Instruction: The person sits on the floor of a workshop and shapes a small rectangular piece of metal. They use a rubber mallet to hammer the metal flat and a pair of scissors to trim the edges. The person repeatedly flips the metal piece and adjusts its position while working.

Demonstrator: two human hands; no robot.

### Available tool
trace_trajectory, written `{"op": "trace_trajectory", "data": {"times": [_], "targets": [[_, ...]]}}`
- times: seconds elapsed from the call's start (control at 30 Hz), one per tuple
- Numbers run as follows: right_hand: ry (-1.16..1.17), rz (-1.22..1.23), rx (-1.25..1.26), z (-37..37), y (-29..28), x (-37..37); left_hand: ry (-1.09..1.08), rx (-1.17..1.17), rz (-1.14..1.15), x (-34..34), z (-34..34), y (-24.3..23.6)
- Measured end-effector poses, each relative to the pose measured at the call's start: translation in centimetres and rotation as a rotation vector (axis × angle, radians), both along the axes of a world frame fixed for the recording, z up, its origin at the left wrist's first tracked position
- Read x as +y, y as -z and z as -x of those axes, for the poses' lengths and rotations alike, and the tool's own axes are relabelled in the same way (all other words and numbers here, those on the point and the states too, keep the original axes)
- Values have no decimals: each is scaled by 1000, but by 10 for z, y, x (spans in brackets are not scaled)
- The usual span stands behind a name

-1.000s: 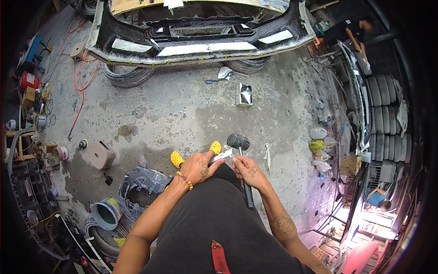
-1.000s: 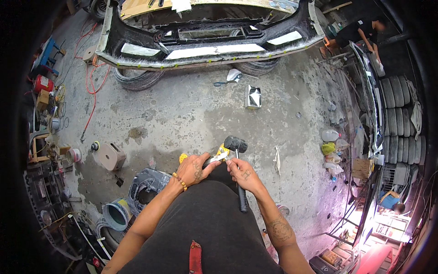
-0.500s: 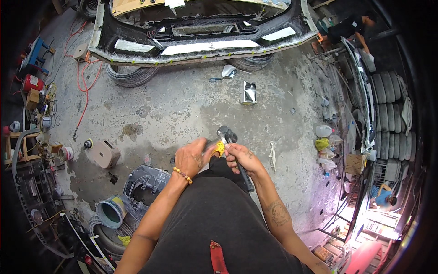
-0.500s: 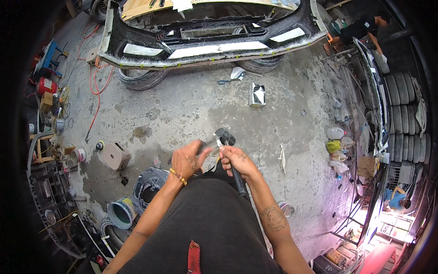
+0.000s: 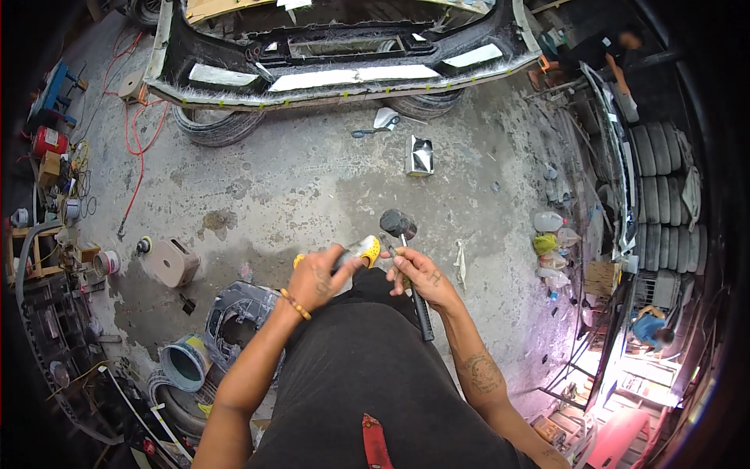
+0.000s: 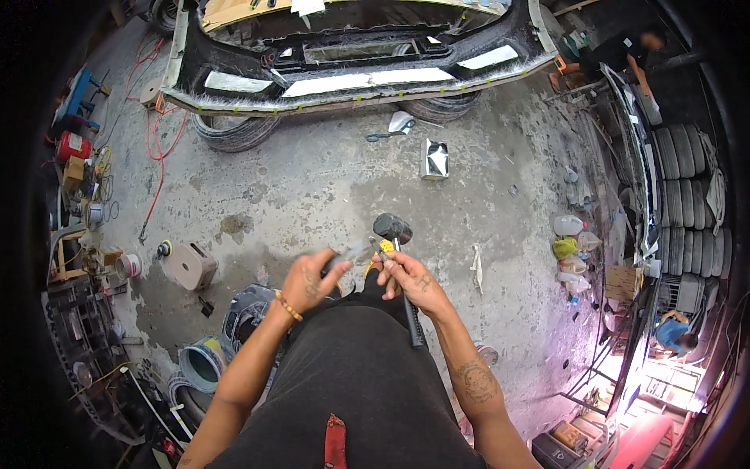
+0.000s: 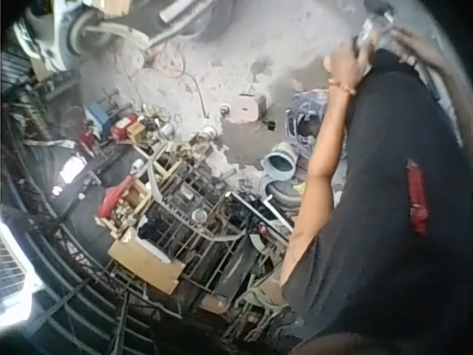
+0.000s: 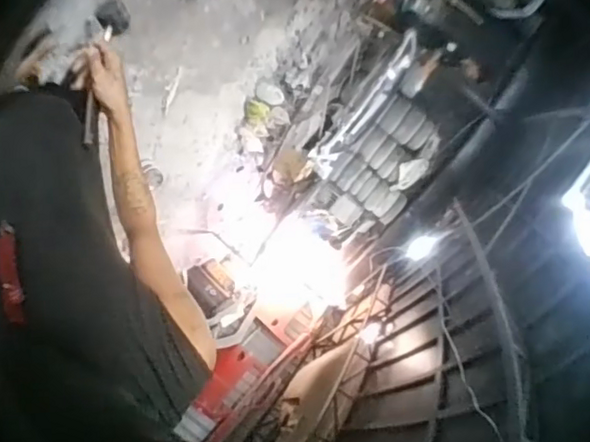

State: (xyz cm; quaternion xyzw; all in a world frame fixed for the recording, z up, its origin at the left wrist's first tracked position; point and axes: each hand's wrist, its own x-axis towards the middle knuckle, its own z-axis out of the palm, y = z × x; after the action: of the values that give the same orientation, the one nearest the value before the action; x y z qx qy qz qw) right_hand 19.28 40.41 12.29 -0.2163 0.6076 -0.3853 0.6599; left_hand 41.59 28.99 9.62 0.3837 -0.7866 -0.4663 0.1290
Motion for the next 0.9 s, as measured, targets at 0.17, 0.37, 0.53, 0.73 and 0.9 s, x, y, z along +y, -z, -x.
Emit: {"op": "trace_trajectory", "data": {"times": [0.17, 0.37, 0.53, 0.73, 0.9], "targets": [[-79, 73, 68, -4, -4, -5, 65, -21, 70, 9, 18, -11], [-66, 0, 28, -14, -6, 3, 122, -61, 88, 10, 16, -10], [-30, 2, 27, -20, -6, 5, 135, -62, 60, 13, 15, -16], [-52, -49, 230, -16, -1, 10, 227, -99, 81, 12, 16, -28], [-97, -8, 439, -14, -5, 11, 256, -174, 85, 14, 17, -36]]}}
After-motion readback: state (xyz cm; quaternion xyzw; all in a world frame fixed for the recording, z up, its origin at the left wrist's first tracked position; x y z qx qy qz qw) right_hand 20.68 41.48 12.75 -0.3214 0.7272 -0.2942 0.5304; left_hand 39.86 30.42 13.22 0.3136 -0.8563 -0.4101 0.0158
